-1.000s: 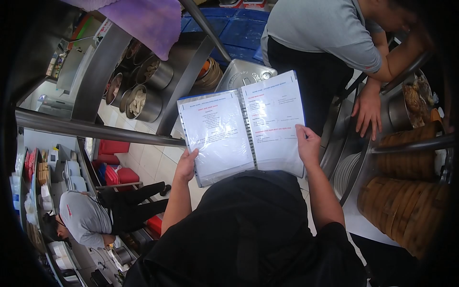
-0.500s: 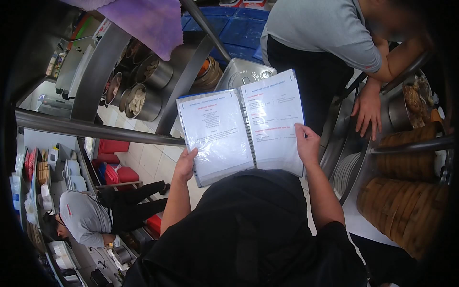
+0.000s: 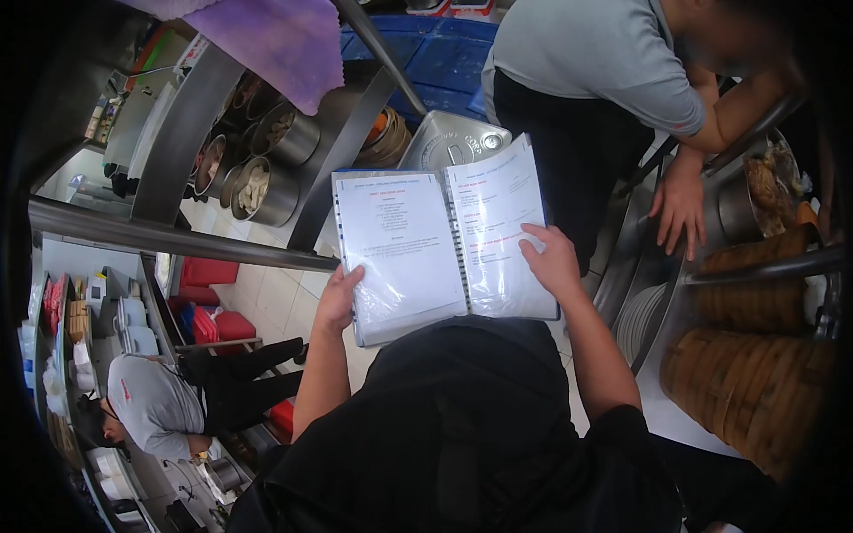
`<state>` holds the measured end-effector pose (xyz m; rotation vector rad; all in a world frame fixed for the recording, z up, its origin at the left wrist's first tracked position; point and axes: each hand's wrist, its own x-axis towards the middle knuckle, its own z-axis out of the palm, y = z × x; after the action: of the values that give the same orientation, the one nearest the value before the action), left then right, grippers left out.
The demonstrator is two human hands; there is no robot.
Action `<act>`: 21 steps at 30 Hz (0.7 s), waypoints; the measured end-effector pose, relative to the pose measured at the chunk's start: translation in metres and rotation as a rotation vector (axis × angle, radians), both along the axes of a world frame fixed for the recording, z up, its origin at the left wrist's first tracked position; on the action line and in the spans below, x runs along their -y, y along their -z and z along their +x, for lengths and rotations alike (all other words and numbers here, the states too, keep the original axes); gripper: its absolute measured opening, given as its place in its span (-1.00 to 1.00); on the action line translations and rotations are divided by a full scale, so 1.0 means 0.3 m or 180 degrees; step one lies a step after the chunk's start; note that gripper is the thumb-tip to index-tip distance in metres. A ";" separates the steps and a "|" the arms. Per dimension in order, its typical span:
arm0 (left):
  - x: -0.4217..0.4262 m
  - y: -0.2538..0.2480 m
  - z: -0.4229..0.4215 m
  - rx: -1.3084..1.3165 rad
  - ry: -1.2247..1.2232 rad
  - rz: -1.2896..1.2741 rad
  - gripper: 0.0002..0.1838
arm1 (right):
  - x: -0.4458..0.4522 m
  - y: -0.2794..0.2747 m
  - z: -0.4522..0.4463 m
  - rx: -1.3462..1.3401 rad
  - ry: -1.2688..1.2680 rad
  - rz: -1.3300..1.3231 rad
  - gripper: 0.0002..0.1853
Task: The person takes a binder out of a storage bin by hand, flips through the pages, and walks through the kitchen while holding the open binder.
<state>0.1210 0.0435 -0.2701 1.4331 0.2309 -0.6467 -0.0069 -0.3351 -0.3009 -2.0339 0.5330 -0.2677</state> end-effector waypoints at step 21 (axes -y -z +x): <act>0.241 -0.187 0.061 0.0375 0.0565 0.0059 -0.62 | -0.070 -0.100 0.130 -0.0322 -0.0200 0.0164 -0.52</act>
<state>0.1393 -0.0287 -0.2140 1.5153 0.0169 -0.7029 0.0322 -0.3141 -0.2710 -2.0179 0.5318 -0.1127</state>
